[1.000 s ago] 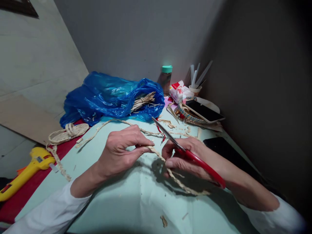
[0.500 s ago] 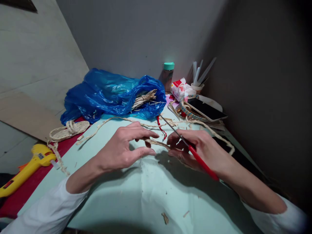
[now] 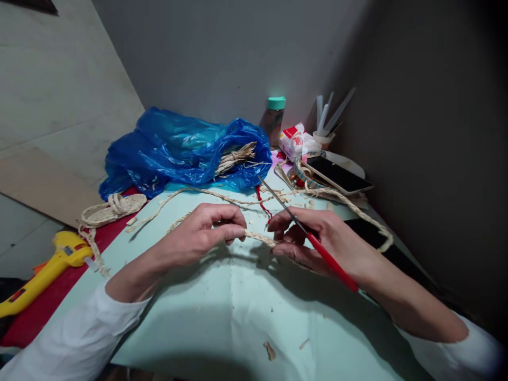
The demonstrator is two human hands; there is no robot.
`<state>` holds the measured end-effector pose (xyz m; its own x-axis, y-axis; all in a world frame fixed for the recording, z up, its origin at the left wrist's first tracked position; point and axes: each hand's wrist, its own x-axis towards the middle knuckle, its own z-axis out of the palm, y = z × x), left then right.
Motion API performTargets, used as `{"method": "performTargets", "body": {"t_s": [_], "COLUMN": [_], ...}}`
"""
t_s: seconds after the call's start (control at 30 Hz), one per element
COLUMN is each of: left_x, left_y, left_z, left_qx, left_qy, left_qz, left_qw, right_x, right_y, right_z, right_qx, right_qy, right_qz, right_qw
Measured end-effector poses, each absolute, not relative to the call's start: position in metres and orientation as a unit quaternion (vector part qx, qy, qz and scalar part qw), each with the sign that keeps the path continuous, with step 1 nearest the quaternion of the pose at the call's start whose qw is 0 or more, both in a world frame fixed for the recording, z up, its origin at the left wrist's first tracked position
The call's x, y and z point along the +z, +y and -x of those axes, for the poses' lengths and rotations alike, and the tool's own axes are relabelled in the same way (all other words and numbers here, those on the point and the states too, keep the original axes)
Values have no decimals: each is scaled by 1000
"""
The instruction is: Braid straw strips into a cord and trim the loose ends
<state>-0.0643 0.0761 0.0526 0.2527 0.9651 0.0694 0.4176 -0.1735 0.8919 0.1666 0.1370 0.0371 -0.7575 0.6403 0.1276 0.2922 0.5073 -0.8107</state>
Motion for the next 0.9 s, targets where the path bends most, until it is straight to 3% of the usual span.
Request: {"method": "performTargets", "body": {"t_s": [0.13, 0.3, 0.57, 0.9], "left_x": [49, 42, 47, 49], "left_y": [78, 83, 76, 77], "left_z": [67, 72, 56, 58], "left_qx": [360, 376, 283, 333], "left_qy": [491, 505, 515, 520], "left_qz": [-634, -620, -753, -638], "left_qw": [476, 468, 296, 461], "right_x": [35, 36, 31, 37], "right_y": [139, 143, 139, 132], "right_z": [-169, -171, -163, -162], "right_qx": [456, 511, 479, 469], "right_qy": [-825, -795, -803, -800], "right_qz": [263, 269, 271, 273], "right_qw": [204, 184, 227, 255]}}
